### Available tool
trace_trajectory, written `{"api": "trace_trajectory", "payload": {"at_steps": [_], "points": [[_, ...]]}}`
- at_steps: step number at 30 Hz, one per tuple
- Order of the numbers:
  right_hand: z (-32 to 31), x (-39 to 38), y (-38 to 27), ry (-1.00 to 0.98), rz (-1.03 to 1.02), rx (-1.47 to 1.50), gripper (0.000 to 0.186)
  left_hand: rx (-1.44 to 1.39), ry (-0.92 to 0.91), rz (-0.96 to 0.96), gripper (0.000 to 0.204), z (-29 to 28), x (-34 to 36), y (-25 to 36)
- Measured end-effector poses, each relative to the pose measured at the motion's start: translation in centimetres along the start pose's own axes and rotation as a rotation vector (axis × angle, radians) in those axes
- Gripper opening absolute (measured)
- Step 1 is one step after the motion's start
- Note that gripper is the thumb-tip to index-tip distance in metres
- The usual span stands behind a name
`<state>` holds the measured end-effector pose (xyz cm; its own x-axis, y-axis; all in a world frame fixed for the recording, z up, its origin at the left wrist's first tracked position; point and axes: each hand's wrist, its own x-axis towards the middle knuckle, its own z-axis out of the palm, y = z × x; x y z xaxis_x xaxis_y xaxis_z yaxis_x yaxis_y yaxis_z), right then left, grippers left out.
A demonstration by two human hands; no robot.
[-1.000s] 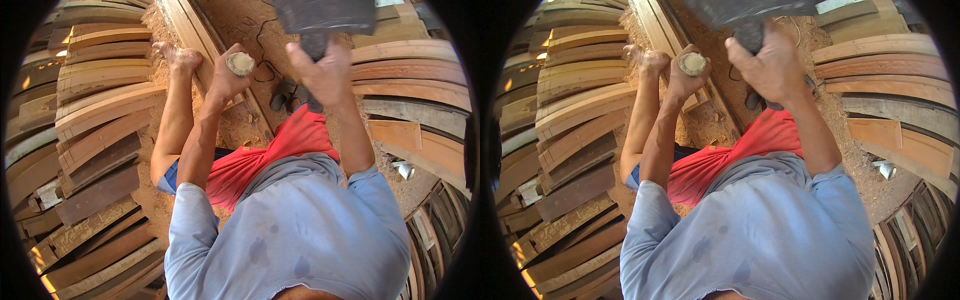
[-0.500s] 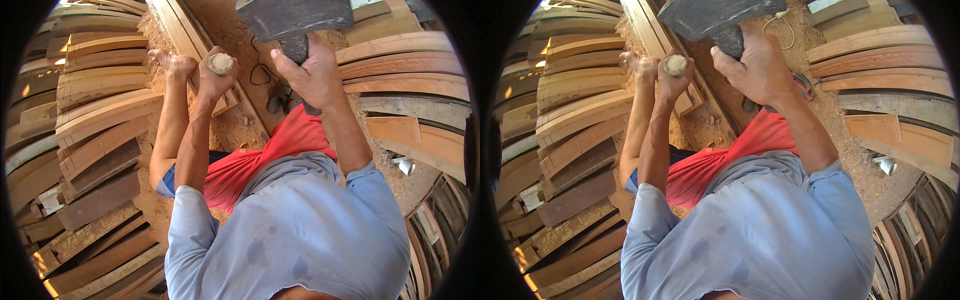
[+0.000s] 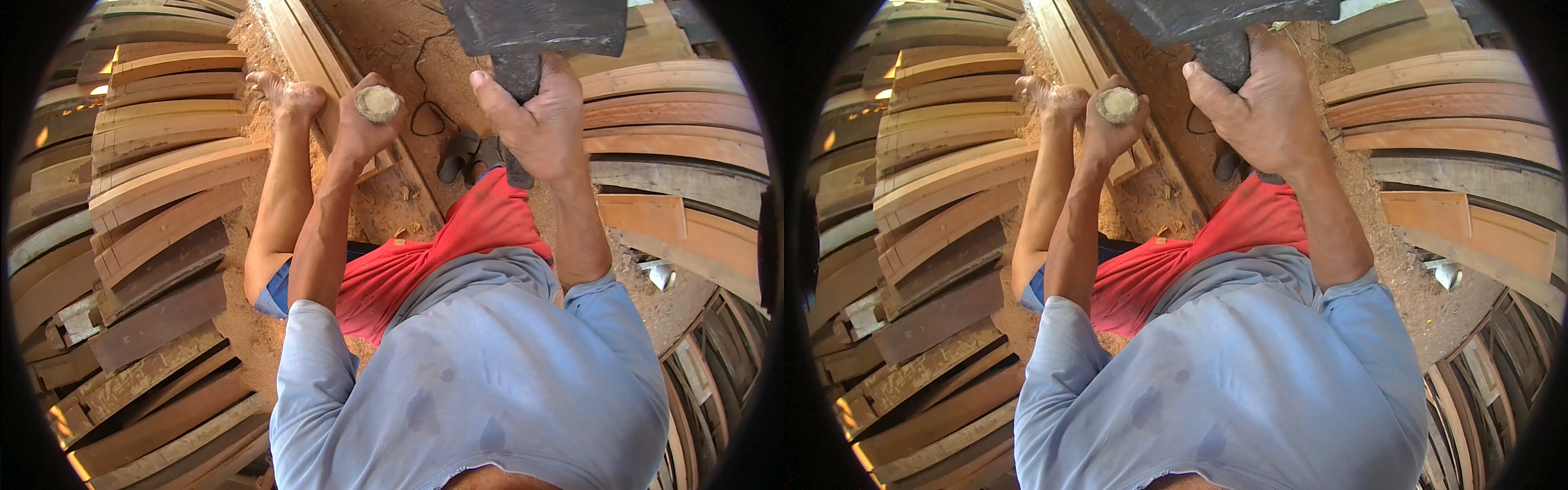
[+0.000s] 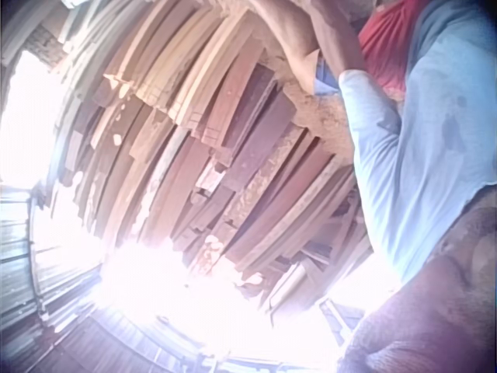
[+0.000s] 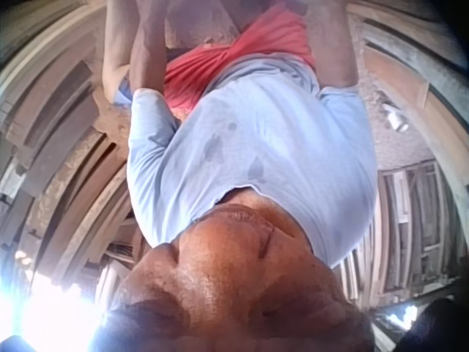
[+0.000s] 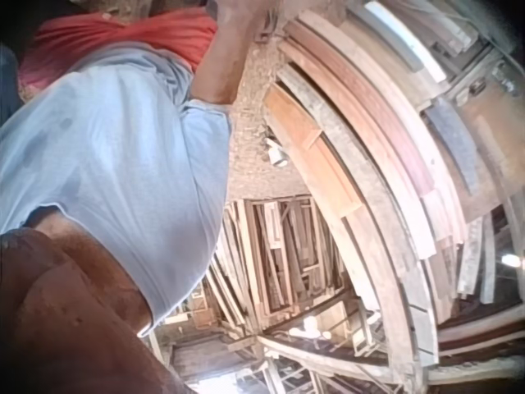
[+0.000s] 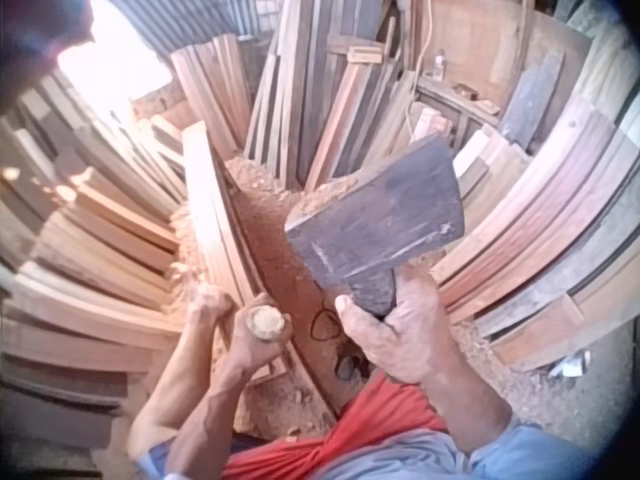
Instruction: The person uses a chisel and a wooden mallet to carve and shape a long piece of wood in a workshop. They repeatedly strike the chisel to remove wood shavings and refine the surface. The person also sharpens the chisel on a stone and briefly interacts with another person who enters the frame.
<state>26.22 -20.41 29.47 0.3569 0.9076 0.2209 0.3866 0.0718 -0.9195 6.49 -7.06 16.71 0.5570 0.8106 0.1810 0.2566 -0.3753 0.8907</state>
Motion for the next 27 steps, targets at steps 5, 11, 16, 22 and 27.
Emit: {"api": "trace_trajectory", "payload": {"at_steps": [5, 11, 16, 22, 27], "points": [[3.3, -0.7, 4.6, -0.140, -0.086, -0.353, 0.032, 0.021, -0.159, -0.109, 0.013, 1.0, -0.6, -0.7], [3.1, -0.8, 3.6, -0.130, -0.071, -0.276, 0.034, 0.000, -0.120, -0.098, 0.028, 1.0, -1.6, -0.8], [3.7, -0.3, 3.3, -0.168, -0.124, -0.325, 0.035, -0.010, -0.093, -0.054, 0.026, 0.6, -2.1, -1.5], [4.0, -2.2, 5.1, -0.325, -0.075, -0.359, 0.031, -0.117, 0.160, 0.057, 0.023, 1.4, -3.5, -0.3], [3.3, -2.6, 1.0, -0.272, 0.163, -0.080, 0.029, -0.030, 0.342, 0.062, 0.018, -0.2, -1.6, -2.1]]}}
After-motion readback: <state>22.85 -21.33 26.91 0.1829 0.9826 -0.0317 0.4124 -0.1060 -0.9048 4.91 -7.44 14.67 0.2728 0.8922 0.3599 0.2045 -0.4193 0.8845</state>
